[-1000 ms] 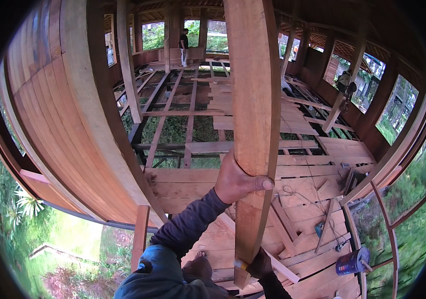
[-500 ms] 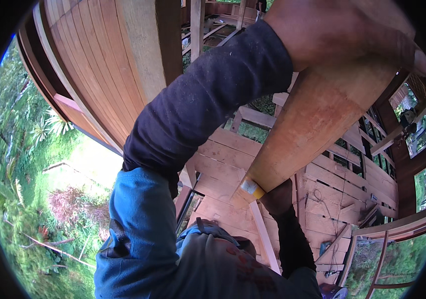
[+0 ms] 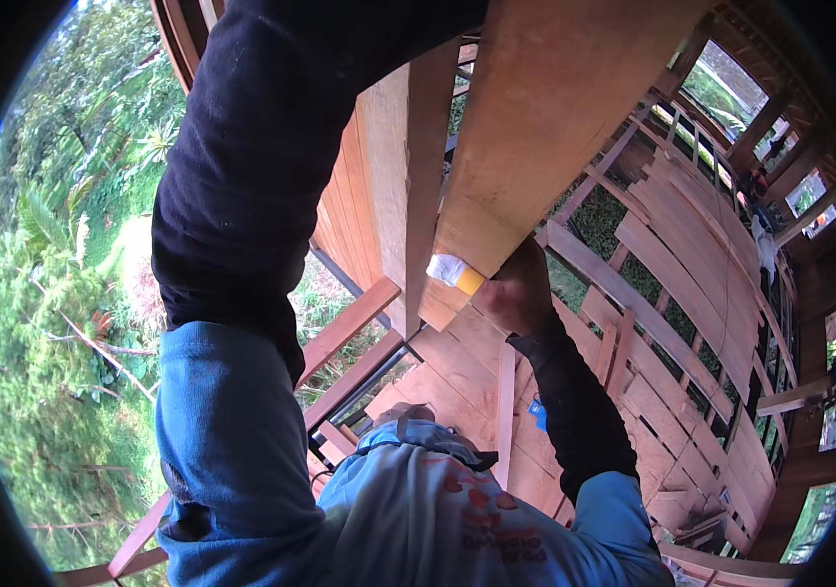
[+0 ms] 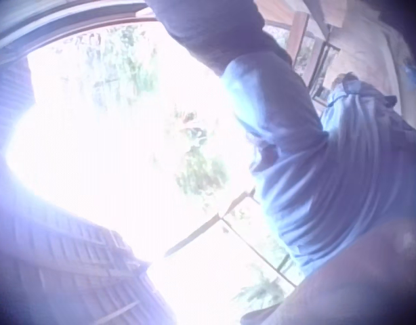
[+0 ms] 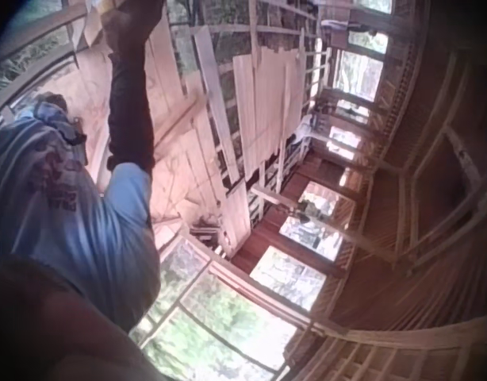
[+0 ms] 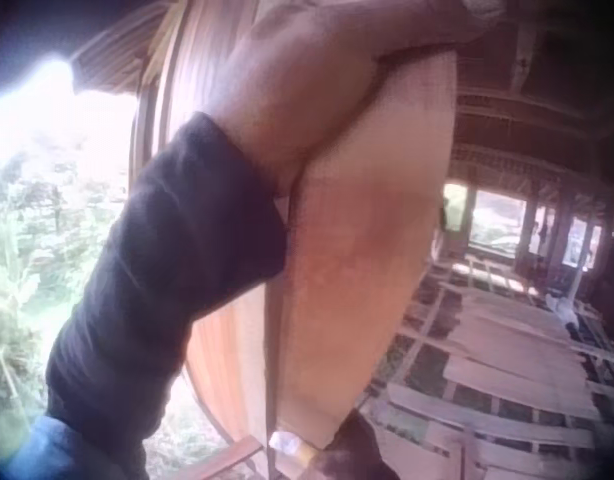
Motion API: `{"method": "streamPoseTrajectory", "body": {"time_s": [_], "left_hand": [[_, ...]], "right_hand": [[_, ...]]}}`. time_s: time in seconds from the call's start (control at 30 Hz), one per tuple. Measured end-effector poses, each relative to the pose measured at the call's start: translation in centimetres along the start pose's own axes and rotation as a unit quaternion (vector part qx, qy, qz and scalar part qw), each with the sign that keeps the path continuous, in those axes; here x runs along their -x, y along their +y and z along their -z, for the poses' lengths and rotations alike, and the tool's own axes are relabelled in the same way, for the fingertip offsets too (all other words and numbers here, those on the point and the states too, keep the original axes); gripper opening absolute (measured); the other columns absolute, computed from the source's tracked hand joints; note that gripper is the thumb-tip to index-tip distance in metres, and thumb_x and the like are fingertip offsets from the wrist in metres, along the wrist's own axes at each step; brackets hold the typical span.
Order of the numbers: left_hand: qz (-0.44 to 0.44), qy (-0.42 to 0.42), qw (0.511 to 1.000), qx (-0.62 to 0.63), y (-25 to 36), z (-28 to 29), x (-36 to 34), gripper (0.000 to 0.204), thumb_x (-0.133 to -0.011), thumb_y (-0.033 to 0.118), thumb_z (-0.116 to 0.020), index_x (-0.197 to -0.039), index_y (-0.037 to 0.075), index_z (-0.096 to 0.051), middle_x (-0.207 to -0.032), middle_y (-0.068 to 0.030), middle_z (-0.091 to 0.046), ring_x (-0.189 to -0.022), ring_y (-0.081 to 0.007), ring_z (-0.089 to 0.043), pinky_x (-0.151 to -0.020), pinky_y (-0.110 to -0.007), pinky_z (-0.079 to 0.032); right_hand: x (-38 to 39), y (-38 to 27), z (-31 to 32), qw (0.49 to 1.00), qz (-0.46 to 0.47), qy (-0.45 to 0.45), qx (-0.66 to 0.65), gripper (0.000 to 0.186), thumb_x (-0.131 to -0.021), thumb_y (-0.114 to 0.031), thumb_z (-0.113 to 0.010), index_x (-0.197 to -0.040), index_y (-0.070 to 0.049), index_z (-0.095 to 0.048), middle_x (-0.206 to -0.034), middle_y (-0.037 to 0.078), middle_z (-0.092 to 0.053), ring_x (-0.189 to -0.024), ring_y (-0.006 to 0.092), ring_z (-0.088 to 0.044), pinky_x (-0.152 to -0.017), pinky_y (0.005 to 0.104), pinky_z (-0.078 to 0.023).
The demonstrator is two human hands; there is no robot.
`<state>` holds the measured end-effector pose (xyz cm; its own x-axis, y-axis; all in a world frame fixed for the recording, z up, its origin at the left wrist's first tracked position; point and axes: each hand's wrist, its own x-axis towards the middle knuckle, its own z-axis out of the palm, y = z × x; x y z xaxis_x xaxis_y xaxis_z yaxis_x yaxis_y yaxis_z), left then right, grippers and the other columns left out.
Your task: The person uses a hand saw to cut a piece of wood on a wooden floor. They then use a pencil and square to mark another piece of wood.
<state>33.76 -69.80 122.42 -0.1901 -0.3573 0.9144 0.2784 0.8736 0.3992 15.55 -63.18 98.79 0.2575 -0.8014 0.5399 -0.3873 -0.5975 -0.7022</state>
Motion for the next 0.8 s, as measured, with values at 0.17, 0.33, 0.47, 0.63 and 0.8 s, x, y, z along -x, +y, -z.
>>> {"method": "streamPoseTrajectory", "body": {"time_s": [0.17, 0.33, 0.47, 0.63, 0.8], "left_hand": [[0.013, 0.044, 0.994, -0.095, 1.7, 3.0, 2.5, 0.094, -0.064, 0.047, -0.098, -0.127, -0.009, -0.056, -0.11, -0.018, -0.07, -0.098, -0.0284, -0.072, -0.088, -0.039, -0.062], [0.016, 0.052, 0.989, -0.137, 2.9, 3.3, 3.5, 0.092, -0.066, 0.045, -0.097, -0.128, -0.009, -0.056, -0.11, -0.0183, -0.071, -0.097, -0.0284, -0.072, -0.088, -0.039, -0.062], [0.022, 0.048, 0.991, -0.124, 2.3, 4.9, 3.0, 0.091, -0.067, 0.044, -0.097, -0.128, -0.009, -0.056, -0.11, -0.0185, -0.071, -0.097, -0.0284, -0.073, -0.087, -0.039, -0.062], [0.019, 0.033, 0.993, -0.114, 2.0, 4.6, 2.9, 0.089, -0.069, 0.043, -0.096, -0.128, -0.01, -0.056, -0.109, -0.0187, -0.071, -0.096, -0.0283, -0.073, -0.087, -0.039, -0.063], [0.022, 0.024, 0.994, -0.104, 1.8, 5.4, 2.8, 0.087, -0.07, 0.041, -0.095, -0.128, -0.01, -0.056, -0.109, -0.019, -0.071, -0.095, -0.0283, -0.073, -0.087, -0.039, -0.063]], "right_hand": [[-0.9, 2.1, -3.1, 0.999, 0.037, -0.003, 0.001, 0.051, -0.081, -0.03, -0.09, -0.118, -0.005, -0.067, -0.116, 0.016, -0.068, -0.105, 0.0343, -0.068, -0.09, 0.0418, -0.055], [-1.7, 2.5, -5.1, 1.0, 0.012, -0.019, -0.013, 0.051, -0.08, -0.033, -0.09, -0.116, -0.005, -0.067, -0.112, 0.016, -0.07, -0.105, 0.035, -0.069, -0.089, 0.0431, -0.055], [-4.2, 2.9, -7.3, 0.998, -0.035, -0.045, -0.01, 0.055, -0.079, -0.035, -0.092, -0.117, -0.005, -0.067, -0.112, 0.017, -0.071, -0.106, 0.035, -0.069, -0.088, 0.0438, -0.056], [-4.3, 5.8, -8.4, 0.996, -0.033, -0.066, 0.047, 0.055, -0.078, -0.035, -0.092, -0.116, -0.004, -0.068, -0.111, 0.017, -0.07, -0.106, 0.0358, -0.069, -0.089, 0.0449, -0.056], [-4.4, 6.5, -9.6, 0.994, -0.066, -0.075, 0.038, 0.053, -0.078, -0.036, -0.092, -0.113, -0.003, -0.069, -0.112, 0.018, -0.069, -0.104, 0.0374, -0.068, -0.089, 0.0459, -0.056]]}}
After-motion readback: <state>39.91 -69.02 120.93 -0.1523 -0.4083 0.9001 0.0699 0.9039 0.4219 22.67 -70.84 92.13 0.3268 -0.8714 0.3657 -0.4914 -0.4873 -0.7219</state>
